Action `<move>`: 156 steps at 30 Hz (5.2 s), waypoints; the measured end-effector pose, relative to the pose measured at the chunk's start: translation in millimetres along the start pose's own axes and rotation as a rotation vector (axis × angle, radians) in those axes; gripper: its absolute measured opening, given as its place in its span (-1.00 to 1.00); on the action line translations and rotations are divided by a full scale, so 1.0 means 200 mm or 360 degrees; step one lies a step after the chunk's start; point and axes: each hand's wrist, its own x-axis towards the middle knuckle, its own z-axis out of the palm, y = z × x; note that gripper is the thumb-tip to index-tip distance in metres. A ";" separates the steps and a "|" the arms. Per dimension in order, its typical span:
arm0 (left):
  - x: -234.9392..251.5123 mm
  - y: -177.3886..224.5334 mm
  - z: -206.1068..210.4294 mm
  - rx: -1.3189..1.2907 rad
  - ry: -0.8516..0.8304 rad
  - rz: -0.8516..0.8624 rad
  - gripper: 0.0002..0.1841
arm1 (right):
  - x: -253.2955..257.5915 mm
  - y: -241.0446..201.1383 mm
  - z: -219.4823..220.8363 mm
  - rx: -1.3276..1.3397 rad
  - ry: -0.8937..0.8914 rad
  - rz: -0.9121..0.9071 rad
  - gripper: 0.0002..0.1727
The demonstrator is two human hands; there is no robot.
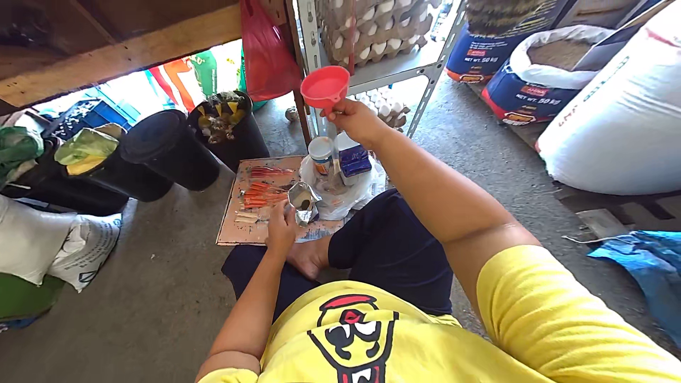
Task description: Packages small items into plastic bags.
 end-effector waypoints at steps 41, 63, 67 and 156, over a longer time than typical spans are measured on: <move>-0.35 -0.41 0.39 0.0093 -0.0416 0.1264 -0.77 | 1.03 0.15 -0.70 -0.0276 0.0439 -0.0173 -0.68; -0.34 -0.39 0.38 0.0056 -0.0397 0.1251 -0.80 | 1.13 0.24 -0.64 -0.0108 0.0600 -0.0222 -0.67; -0.34 -0.44 0.41 0.0012 -0.0396 0.1266 -0.79 | 1.13 0.23 -0.63 -0.0113 0.0604 -0.0230 -0.68; 0.21 0.54 -0.36 -0.0824 0.0805 0.0883 -0.80 | -0.34 0.28 0.34 0.0429 -0.0114 0.0266 -0.72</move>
